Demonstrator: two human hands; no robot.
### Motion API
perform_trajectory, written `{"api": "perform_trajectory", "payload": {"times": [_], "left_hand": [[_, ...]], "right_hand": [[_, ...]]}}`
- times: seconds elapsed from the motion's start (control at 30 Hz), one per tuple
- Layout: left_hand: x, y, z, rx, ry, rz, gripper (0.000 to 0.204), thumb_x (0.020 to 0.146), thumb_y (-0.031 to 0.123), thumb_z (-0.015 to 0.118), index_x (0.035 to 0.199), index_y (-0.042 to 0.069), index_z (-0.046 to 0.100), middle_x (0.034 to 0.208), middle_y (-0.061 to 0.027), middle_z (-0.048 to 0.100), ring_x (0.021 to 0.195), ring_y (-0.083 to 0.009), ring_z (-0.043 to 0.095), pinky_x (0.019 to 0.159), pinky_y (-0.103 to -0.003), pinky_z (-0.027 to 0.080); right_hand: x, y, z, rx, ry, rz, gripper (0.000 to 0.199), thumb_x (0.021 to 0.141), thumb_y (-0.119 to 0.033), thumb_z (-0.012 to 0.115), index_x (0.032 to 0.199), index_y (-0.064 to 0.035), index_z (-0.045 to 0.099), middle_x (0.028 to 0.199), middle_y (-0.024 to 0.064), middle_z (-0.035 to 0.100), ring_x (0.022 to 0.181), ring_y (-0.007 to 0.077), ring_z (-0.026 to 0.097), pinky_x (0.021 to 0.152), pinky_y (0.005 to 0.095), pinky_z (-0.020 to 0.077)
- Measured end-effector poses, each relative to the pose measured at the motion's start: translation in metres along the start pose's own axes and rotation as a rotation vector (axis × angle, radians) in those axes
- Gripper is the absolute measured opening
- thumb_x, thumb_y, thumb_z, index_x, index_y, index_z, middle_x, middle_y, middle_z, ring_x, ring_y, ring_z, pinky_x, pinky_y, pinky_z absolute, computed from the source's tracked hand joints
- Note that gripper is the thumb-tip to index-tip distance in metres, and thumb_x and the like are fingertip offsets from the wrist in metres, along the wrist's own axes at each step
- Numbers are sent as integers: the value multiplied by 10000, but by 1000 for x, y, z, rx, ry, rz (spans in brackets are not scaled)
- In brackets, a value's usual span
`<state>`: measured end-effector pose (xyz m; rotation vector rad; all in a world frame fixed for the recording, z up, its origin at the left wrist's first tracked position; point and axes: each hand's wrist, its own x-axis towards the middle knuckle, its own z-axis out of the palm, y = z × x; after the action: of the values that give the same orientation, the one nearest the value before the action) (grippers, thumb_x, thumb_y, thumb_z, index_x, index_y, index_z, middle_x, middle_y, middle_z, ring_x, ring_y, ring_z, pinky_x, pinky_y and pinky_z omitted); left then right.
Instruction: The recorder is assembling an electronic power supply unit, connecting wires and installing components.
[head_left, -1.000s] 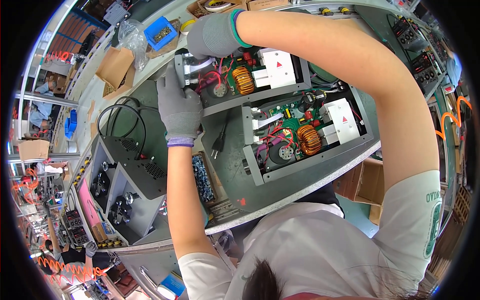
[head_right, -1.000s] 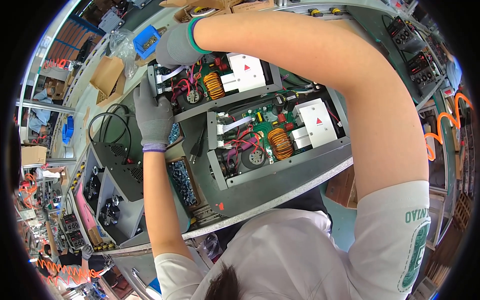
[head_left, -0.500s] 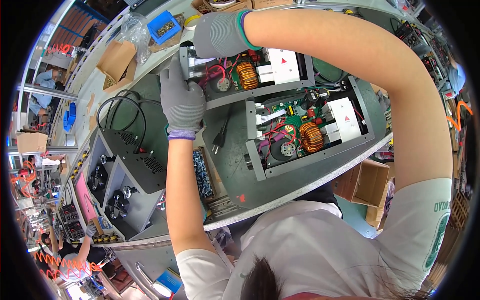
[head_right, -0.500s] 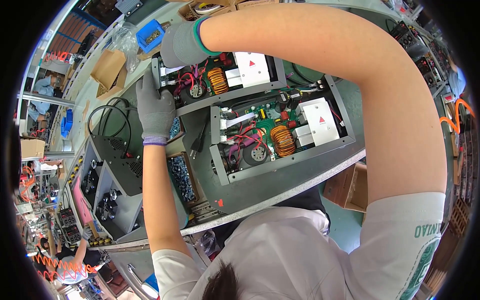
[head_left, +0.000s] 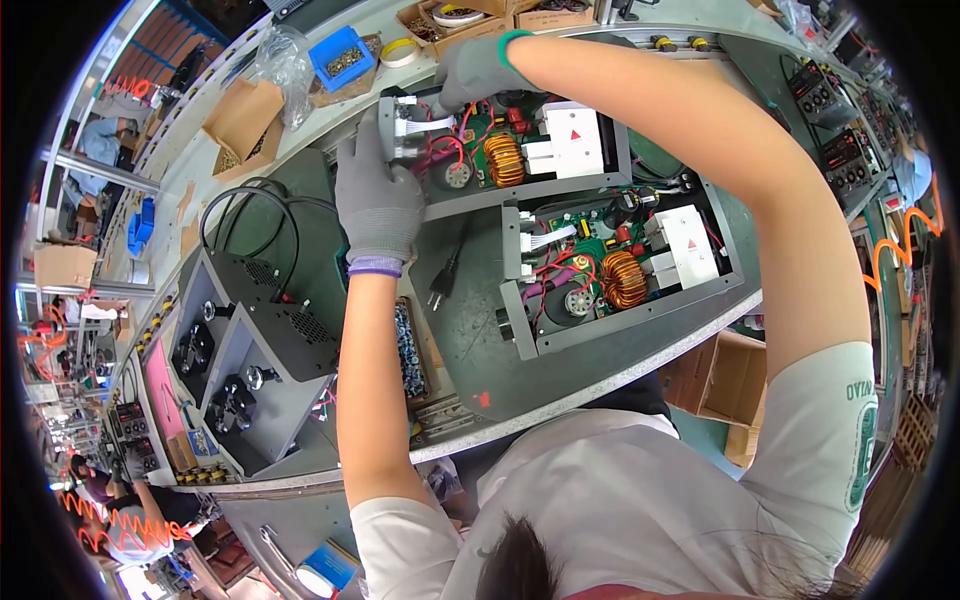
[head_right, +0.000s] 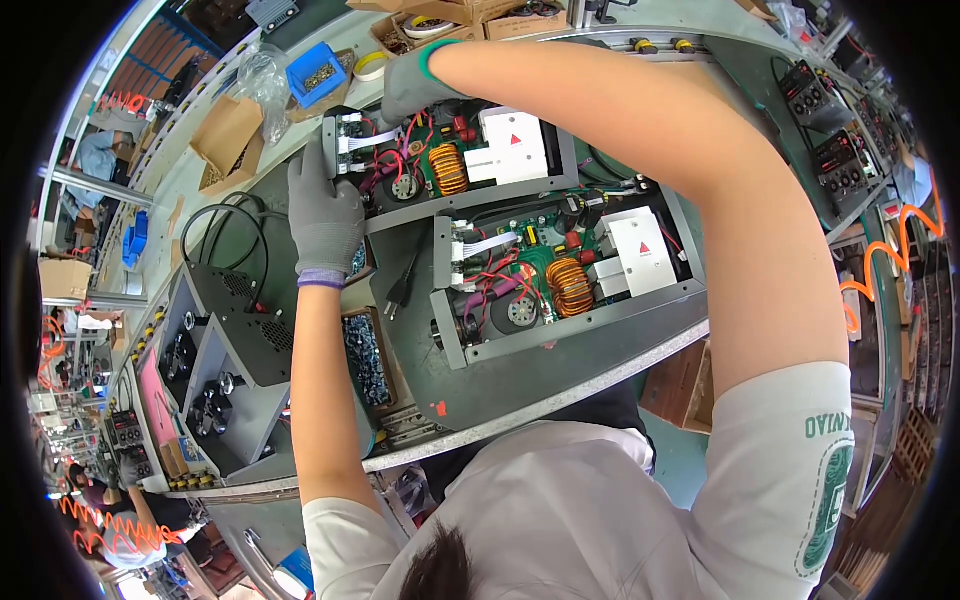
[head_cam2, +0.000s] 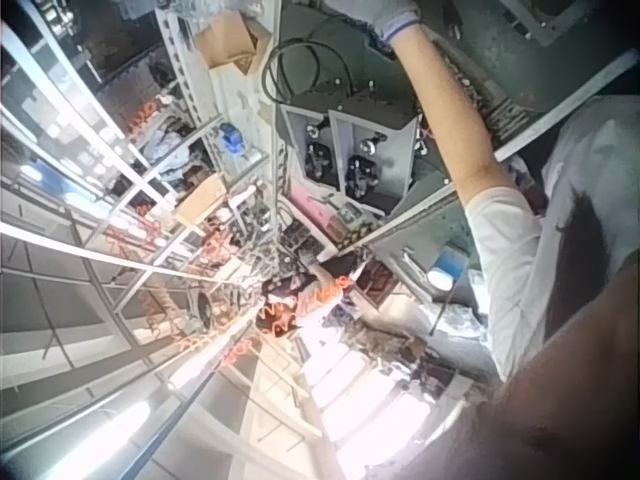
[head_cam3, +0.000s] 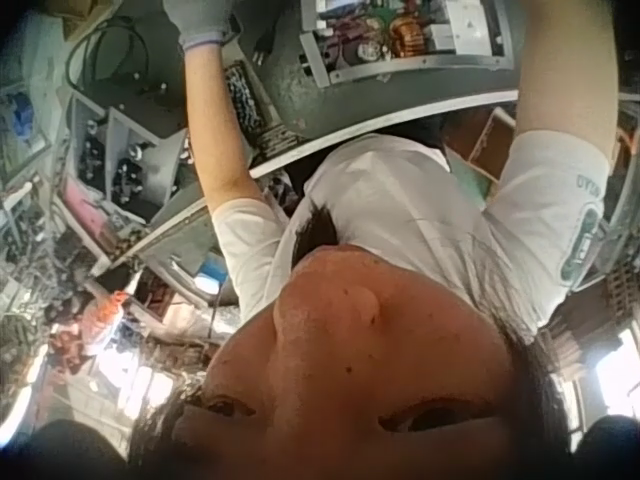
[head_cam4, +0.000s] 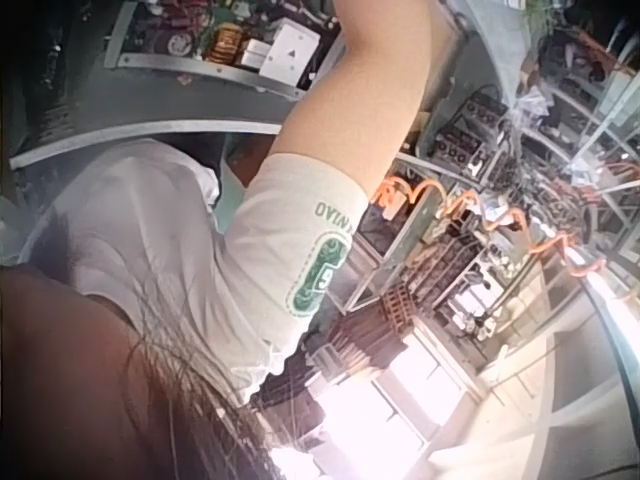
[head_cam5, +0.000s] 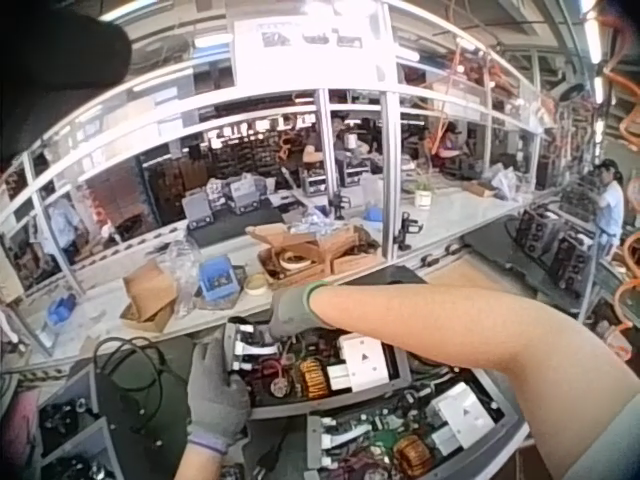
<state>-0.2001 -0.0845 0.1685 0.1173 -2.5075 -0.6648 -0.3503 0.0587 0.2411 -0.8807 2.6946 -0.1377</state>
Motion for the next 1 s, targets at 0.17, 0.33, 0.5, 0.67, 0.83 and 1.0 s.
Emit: {"api": "perform_trajectory", "payload": {"times": [0.17,0.33,0.5,0.67,0.83,1.0], "left_hand": [[3,4,3,22,5,-16,660,763,-15,550,1417,60,508,1222,-255,559,1068,-452,623,888,-506,527],[-6,-4,4,34,41,-13,669,774,-13,551,1438,53,496,1200,-250,558,1039,-445,626,876,-499,528],[-7,4,-1,16,-14,-73,642,784,22,517,1425,24,489,1252,-242,545,1117,-443,582,955,-489,493],[-5,5,0,15,79,33,689,760,-11,559,1440,88,500,1146,-264,575,998,-470,623,852,-537,517],[-3,3,3,16,75,20,688,761,-10,565,1438,94,503,1141,-258,576,998,-470,621,850,-536,518],[-3,7,1,59,38,-25,689,760,-17,570,1437,88,504,1122,-247,574,997,-457,624,850,-522,521]], "right_hand": [[25,5,8,-151,3,-69,445,876,-428,687,1040,-24,771,963,169,748,810,298,707,753,453,559],[6,-10,-2,-22,-52,19,506,892,-473,644,1062,-10,755,1031,176,747,918,296,721,857,428,570],[-11,21,-2,209,412,-162,476,950,-501,577,1207,-127,721,1149,170,717,1084,321,674,936,411,520],[-72,19,-6,131,523,-67,482,989,-512,521,1053,-84,734,1067,138,714,1011,319,678,895,444,529],[-70,25,33,-322,651,-206,314,942,-403,631,960,-115,754,1079,90,671,1040,323,669,886,476,535],[-68,3,39,203,550,-444,287,850,-343,761,1013,-108,783,869,99,731,825,259,710,766,393,550]]}}
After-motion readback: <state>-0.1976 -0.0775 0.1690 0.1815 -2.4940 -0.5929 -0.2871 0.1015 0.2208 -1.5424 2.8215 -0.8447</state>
